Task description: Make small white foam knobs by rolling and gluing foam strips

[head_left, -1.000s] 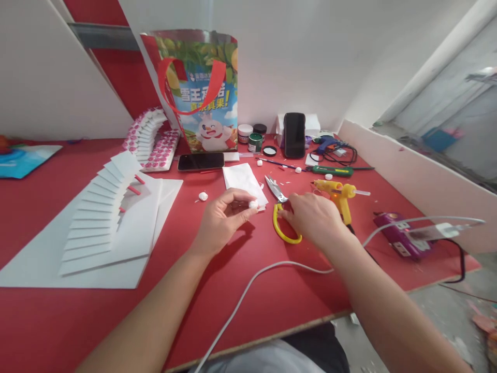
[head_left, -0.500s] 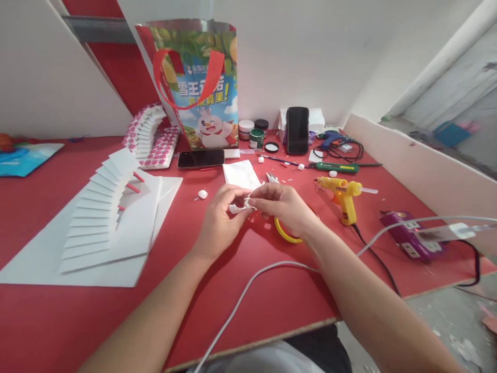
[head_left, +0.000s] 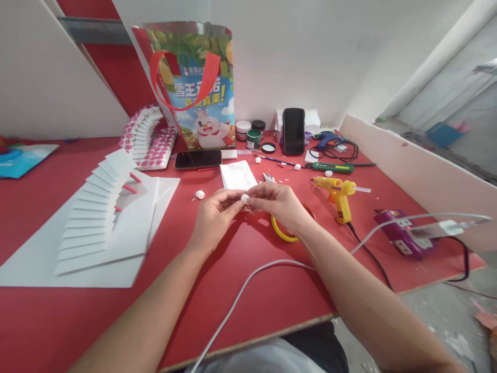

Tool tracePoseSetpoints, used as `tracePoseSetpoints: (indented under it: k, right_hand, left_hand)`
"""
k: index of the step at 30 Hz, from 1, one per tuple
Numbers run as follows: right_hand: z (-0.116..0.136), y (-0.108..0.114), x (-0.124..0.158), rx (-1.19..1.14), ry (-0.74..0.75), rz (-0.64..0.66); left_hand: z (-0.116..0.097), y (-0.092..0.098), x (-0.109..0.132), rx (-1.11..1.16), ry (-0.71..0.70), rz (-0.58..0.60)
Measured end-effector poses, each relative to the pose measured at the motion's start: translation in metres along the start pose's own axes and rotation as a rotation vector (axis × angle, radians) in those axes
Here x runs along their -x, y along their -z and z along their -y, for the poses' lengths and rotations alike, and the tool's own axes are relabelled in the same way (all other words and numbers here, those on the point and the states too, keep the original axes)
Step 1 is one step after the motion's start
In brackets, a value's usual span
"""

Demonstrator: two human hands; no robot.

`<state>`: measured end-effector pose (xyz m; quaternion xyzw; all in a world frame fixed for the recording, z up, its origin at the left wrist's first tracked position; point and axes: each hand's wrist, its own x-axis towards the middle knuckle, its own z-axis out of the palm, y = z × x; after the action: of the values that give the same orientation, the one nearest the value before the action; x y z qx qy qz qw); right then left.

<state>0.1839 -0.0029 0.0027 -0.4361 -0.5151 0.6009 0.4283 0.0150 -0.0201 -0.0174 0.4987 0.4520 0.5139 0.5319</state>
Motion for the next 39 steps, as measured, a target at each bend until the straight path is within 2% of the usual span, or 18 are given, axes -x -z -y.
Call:
tracePoseSetpoints:
  k: [10,13,18,23,27,32,39]
  right_hand:
    - [0.002,-0.010,0.002,0.073,-0.014,-0.106]
    - [0.002,-0.011,0.002,0.029,-0.026,-0.120]
    - [0.001,-0.006,-0.001,-0.121,-0.065,-0.090]
    - [0.002,0.001,0.000,-0.241,-0.177,-0.013]
    - [0.004,0.000,0.001,-0.236,-0.198,-0.020]
    - [0.002,-0.003,0.001,-0.287,-0.207,0.038]
    - [0.006,-0.004,0.003,-0.328,-0.255,0.052]
  left_hand:
    - [0.008,-0.001,0.001,-0.104,-0.123,-0.008]
    - [0.008,-0.001,0.002,-0.172,-0.188,0.004]
    - [0.007,0.001,0.003,-0.314,-0.329,0.046]
    - [0.002,0.003,0.003,-0.415,-0.400,-0.015]
    - [-0.002,0.001,0.005,-0.434,-0.428,-0.008]
    - [-0.002,-0.001,0.007,-0.459,-0.482,0.011]
    - [-0.001,0.000,0.005,-0.480,-0.471,0.026]
